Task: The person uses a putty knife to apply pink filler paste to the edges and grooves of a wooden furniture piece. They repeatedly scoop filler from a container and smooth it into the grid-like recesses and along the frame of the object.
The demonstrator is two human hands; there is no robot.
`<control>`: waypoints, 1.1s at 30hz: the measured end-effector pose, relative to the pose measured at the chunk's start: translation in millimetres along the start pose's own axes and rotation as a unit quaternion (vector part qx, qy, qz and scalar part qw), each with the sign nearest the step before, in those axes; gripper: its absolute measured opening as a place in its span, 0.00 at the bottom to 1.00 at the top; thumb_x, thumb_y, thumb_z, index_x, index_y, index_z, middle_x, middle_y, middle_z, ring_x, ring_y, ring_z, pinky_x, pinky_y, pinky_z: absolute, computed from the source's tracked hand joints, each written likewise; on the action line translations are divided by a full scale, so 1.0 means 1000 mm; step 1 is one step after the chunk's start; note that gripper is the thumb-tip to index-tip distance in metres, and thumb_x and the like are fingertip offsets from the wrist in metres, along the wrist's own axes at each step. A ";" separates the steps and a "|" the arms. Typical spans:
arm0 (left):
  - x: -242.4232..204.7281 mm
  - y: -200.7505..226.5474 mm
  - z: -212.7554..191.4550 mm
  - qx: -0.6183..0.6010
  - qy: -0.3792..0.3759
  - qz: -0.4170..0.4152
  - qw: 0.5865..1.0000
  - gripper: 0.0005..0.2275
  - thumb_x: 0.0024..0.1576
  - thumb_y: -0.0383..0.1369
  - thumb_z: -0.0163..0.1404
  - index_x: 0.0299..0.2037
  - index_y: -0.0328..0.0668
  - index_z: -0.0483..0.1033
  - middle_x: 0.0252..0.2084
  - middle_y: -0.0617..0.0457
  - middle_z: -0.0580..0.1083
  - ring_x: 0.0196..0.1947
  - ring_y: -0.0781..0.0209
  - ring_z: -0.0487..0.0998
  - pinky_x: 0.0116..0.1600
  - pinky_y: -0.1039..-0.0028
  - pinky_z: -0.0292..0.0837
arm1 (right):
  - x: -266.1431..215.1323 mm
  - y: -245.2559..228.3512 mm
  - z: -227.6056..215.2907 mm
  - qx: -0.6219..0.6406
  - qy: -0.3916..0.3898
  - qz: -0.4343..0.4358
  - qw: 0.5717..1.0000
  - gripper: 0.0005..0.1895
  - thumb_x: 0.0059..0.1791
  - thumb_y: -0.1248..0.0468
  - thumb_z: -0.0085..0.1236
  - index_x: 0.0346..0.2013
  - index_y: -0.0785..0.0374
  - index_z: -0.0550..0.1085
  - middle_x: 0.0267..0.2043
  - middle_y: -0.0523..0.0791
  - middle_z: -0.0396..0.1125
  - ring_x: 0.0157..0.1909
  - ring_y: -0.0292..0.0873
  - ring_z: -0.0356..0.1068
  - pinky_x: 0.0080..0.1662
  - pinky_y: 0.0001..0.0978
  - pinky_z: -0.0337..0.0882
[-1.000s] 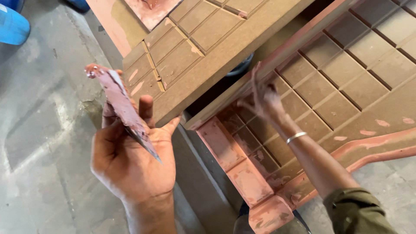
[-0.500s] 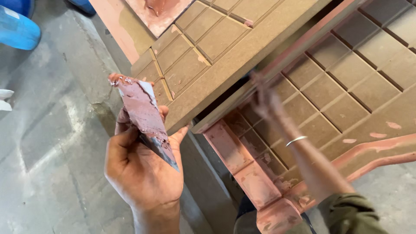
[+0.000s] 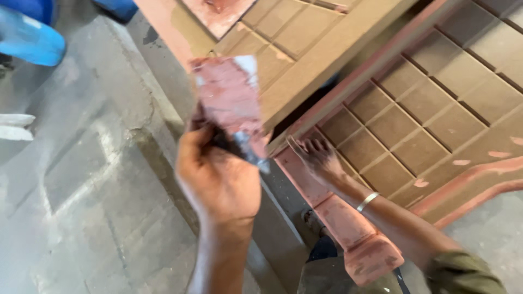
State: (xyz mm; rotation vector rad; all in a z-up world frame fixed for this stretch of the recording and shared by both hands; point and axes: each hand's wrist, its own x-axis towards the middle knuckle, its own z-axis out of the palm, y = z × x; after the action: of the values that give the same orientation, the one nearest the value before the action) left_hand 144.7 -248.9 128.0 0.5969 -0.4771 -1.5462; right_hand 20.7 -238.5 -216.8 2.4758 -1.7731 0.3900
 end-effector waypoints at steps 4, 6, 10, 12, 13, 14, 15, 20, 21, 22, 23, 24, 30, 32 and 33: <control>0.008 -0.002 -0.009 -0.038 -0.029 0.008 0.999 0.18 0.64 0.27 0.36 0.61 0.30 0.71 0.59 0.44 0.74 0.61 0.52 0.74 0.69 0.59 0.66 | 0.009 0.040 -0.009 0.199 -0.054 0.141 0.968 0.33 0.59 0.49 0.45 0.74 0.59 0.50 0.63 0.58 0.64 0.63 0.59 0.65 0.64 0.56 0.66; 0.008 -0.001 -0.010 -0.037 -0.051 0.008 0.998 0.17 0.64 0.27 0.37 0.60 0.29 0.71 0.58 0.44 0.75 0.61 0.52 0.74 0.69 0.59 0.66 | 0.019 0.057 -0.011 0.279 0.017 0.175 0.944 0.42 0.58 0.48 0.45 0.80 0.62 0.44 0.67 0.62 0.59 0.63 0.64 0.62 0.64 0.58 0.64; 0.013 0.004 -0.015 -0.052 -0.053 -0.003 0.997 0.16 0.65 0.26 0.37 0.60 0.29 0.71 0.59 0.44 0.74 0.61 0.53 0.74 0.70 0.60 0.65 | 0.025 0.044 0.002 0.270 0.090 0.091 0.954 0.41 0.58 0.45 0.48 0.78 0.62 0.47 0.74 0.63 0.54 0.70 0.69 0.55 0.65 0.62 0.55; 0.015 0.004 -0.017 -0.065 -0.053 -0.008 0.996 0.16 0.65 0.26 0.37 0.60 0.30 0.71 0.59 0.44 0.73 0.61 0.53 0.74 0.71 0.59 0.65 | 0.017 0.011 0.011 0.240 0.044 0.077 0.967 0.28 0.58 0.43 0.48 0.68 0.49 0.56 0.72 0.55 0.59 0.72 0.61 0.57 0.70 0.57 0.55; 0.016 0.002 -0.018 -0.065 -0.058 -0.004 0.996 0.16 0.65 0.26 0.37 0.60 0.30 0.70 0.58 0.44 0.73 0.60 0.53 0.74 0.71 0.59 0.65 | 0.016 -0.007 0.013 0.226 0.015 0.087 0.970 0.17 0.56 0.41 0.48 0.58 0.37 0.66 0.68 0.48 0.63 0.73 0.55 0.59 0.73 0.53 0.58; 0.017 0.003 -0.018 -0.062 -0.061 0.003 0.996 0.16 0.64 0.26 0.37 0.59 0.30 0.70 0.58 0.44 0.73 0.60 0.53 0.74 0.71 0.58 0.65 | 0.018 -0.020 0.014 0.230 -0.060 0.091 0.967 0.26 0.54 0.40 0.49 0.64 0.39 0.60 0.64 0.50 0.63 0.70 0.56 0.60 0.70 0.53 0.58; 0.019 0.004 -0.019 -0.067 -0.064 -0.003 0.996 0.16 0.64 0.26 0.37 0.59 0.30 0.70 0.58 0.44 0.73 0.60 0.52 0.74 0.70 0.57 0.65 | 0.020 -0.033 0.014 0.233 -0.134 0.096 0.958 0.36 0.51 0.38 0.50 0.71 0.40 0.55 0.61 0.52 0.63 0.66 0.57 0.60 0.67 0.53 0.58; 0.019 0.008 -0.018 -0.066 -0.076 -0.031 0.994 0.16 0.64 0.27 0.36 0.60 0.32 0.70 0.58 0.44 0.74 0.61 0.51 0.73 0.68 0.54 0.66 | 0.018 -0.058 0.017 0.131 -0.020 0.009 0.991 0.46 0.41 0.35 0.57 0.69 0.50 0.59 0.59 0.53 0.65 0.65 0.61 0.59 0.64 0.56 0.56; 0.019 0.009 -0.018 -0.060 -0.064 -0.032 0.996 0.16 0.65 0.28 0.36 0.60 0.32 0.70 0.58 0.45 0.73 0.61 0.51 0.73 0.69 0.54 0.66 | 0.021 -0.059 0.017 0.150 -0.073 0.084 0.982 0.47 0.44 0.38 0.56 0.73 0.52 0.57 0.61 0.52 0.65 0.67 0.57 0.59 0.67 0.54 0.56; 0.021 0.010 -0.017 -0.055 -0.051 -0.033 0.997 0.16 0.65 0.28 0.36 0.60 0.33 0.69 0.58 0.45 0.73 0.61 0.51 0.73 0.69 0.54 0.66 | 0.026 -0.063 0.015 0.170 -0.127 0.158 0.964 0.48 0.46 0.41 0.55 0.77 0.55 0.55 0.62 0.50 0.65 0.69 0.54 0.59 0.69 0.52 0.56; 0.023 0.011 -0.015 -0.049 -0.038 -0.034 0.998 0.16 0.66 0.29 0.36 0.61 0.33 0.69 0.59 0.45 0.73 0.62 0.52 0.72 0.69 0.54 0.66 | 0.031 -0.072 0.014 0.103 -0.154 0.140 0.973 0.48 0.46 0.39 0.55 0.75 0.57 0.55 0.65 0.52 0.63 0.70 0.55 0.56 0.68 0.54 0.54; 0.023 0.012 -0.015 -0.055 -0.048 -0.044 0.996 0.17 0.66 0.29 0.35 0.61 0.34 0.69 0.59 0.46 0.73 0.61 0.52 0.73 0.69 0.53 0.66 | 0.031 -0.083 0.011 0.036 -0.183 0.123 0.975 0.49 0.45 0.37 0.55 0.72 0.60 0.56 0.68 0.53 0.60 0.72 0.56 0.53 0.67 0.55 0.52; 0.028 0.016 -0.010 -0.041 -0.039 -0.064 0.996 0.17 0.64 0.32 0.35 0.60 0.39 0.70 0.59 0.48 0.73 0.61 0.52 0.73 0.66 0.47 0.67 | 0.001 -0.064 -0.021 0.040 -0.080 0.099 0.991 0.39 0.51 0.40 0.54 0.66 0.63 0.60 0.66 0.58 0.62 0.68 0.59 0.59 0.66 0.56 0.56; 0.030 0.015 -0.011 -0.029 -0.036 -0.067 0.997 0.17 0.64 0.33 0.36 0.60 0.40 0.70 0.58 0.48 0.74 0.60 0.53 0.74 0.65 0.47 0.68 | 0.003 -0.056 -0.024 0.106 -0.071 0.141 0.982 0.40 0.51 0.43 0.53 0.70 0.63 0.58 0.64 0.57 0.63 0.66 0.59 0.61 0.65 0.56 0.58; 0.031 0.014 -0.011 -0.031 -0.035 -0.075 0.996 0.16 0.64 0.33 0.36 0.59 0.42 0.70 0.56 0.50 0.74 0.58 0.55 0.74 0.63 0.47 0.68 | 0.013 -0.045 -0.022 0.157 -0.089 0.185 0.966 0.44 0.50 0.45 0.52 0.75 0.62 0.55 0.62 0.57 0.63 0.65 0.60 0.61 0.64 0.56 0.59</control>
State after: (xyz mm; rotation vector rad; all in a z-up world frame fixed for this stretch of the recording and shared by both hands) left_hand 162.1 -280.4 125.6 0.5419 -0.4436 -1.7228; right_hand 63.7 -231.0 -188.7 2.4273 -2.4339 0.5213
